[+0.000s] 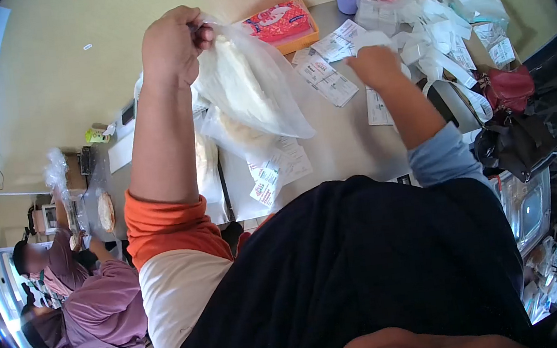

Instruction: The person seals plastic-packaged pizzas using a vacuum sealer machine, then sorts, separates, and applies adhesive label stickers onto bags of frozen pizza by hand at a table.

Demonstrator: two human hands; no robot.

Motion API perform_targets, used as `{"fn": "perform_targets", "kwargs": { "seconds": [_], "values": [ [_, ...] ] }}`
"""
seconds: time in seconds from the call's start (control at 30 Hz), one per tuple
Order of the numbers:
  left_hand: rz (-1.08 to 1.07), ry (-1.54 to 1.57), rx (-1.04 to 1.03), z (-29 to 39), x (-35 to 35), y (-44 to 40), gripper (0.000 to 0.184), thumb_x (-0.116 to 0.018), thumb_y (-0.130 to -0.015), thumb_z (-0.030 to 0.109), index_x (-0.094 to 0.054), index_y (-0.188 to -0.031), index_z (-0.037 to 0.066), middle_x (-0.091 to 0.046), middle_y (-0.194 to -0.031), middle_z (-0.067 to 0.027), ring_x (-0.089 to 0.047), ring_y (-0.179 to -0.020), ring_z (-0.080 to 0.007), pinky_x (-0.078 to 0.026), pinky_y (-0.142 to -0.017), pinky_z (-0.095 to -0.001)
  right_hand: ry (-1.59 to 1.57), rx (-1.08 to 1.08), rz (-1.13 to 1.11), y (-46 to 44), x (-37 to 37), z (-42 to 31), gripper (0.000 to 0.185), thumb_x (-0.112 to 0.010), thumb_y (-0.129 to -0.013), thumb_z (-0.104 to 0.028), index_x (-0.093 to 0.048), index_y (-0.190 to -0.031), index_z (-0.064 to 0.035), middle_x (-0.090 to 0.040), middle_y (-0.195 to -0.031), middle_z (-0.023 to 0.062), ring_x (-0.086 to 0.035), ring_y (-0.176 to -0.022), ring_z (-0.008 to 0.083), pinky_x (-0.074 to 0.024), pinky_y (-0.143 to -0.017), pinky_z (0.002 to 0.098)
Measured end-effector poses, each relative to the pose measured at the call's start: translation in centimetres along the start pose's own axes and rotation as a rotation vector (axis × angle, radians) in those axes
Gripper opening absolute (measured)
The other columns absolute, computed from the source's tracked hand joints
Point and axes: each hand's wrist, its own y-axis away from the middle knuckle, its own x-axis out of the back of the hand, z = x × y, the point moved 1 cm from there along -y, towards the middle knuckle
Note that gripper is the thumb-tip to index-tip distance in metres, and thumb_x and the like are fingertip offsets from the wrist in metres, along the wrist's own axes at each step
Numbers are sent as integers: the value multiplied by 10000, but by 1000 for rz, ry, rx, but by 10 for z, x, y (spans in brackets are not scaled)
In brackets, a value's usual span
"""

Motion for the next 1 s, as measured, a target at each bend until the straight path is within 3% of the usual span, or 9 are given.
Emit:
{"fn": "perform_targets", "kwargs": {
  "seconds": [0.1, 0.2, 0.3, 0.47, 0.57, 0.67, 0.77, 0.87, 1.0],
  "values": [
    [-101, 238, -92, 3, 30, 18, 154, -468, -836, 64, -510, -704, -3, -523, -665, -75, -487, -552, -166, -402, -531, -284, -577, -347, -442, 24, -25, -30, 769, -430, -815, -680, -549, -1142, 6, -576, -1141, 185, -572, -1021, 265, -449, -846, 385],
    [-73, 432, -51, -12, 67, 30, 158, -452, -835, 57, -510, -692, 27, -511, -648, -57, -472, -536, -160, -387, -508, -271, -1628, -479, -1050, 36, -91, -29, 899, -393, -771, -759, -449, -1257, -5, -469, -1306, 187, -512, -1124, 294, -420, -913, 399],
    [-50, 425, 83, -75, 120, 16, 159, -430, -831, 54, -523, -704, 33, -528, -658, -73, -494, -546, -166, -399, -499, -275, -2101, -217, -837, 30, -130, -48, 916, -346, -786, -761, -402, -1300, -5, -418, -1360, 174, -462, -1191, 315, -362, -996, 452],
    [66, -281, 328, -232, 171, 11, 156, -439, -814, 115, -543, -729, 35, -530, -630, -87, -515, -545, -177, -430, -489, -300, -2174, -351, -351, 18, -164, -64, 717, -447, -865, -563, -382, -1310, -4, -450, -1327, 163, -462, -1193, 327, -348, -1019, 489],
    [191, -28, 401, -247, 181, 8, 176, -443, -808, 148, -554, -742, 28, -553, -672, -98, -541, -582, -176, -438, -484, -303, -1938, -248, -212, 14, -177, -76, 605, -582, -853, -353, -384, -1289, 16, -492, -1260, 176, -518, -1123, 315, -419, -953, 464],
    [-89, -545, 549, -218, 181, 3, 213, -464, -815, 175, -584, -843, 0, -615, -831, -160, -618, -732, -242, -493, -588, -358, -1611, -273, -112, 10, -170, -87, 558, -657, -801, -155, -394, -1254, 38, -524, -1178, 193, -554, -1056, 305, -473, -884, 416],
    [35, -1476, 258, -195, 169, 1, 327, -499, -821, 258, -585, -949, -31, -616, -994, -233, -618, -924, -330, -492, -773, -398, -1317, -400, 124, 3, -164, -89, 561, -681, -766, -93, -398, -1230, 49, -535, -1129, 199, -564, -1022, 299, -490, -843, 389],
    [66, -1185, 6, -187, 142, -21, 546, -520, -835, 420, -542, -1099, -57, -568, -1109, -285, -551, -1051, -395, -430, -914, -397, -1193, -398, 288, -15, -186, -70, 609, -702, -760, -153, -386, -1242, 47, -536, -1125, 190, -561, -1019, 298, -488, -834, 390],
    [-184, -730, 405, -239, 138, -65, 740, -432, -857, 599, -482, -1219, -44, -561, -1169, -242, -558, -1059, -332, -431, -918, -383, -1463, -490, 180, 3, -190, -73, 591, -685, -797, -192, -369, -1260, -4, -534, -1145, 153, -560, -1025, 288, -485, -852, 410]
  ]
}}
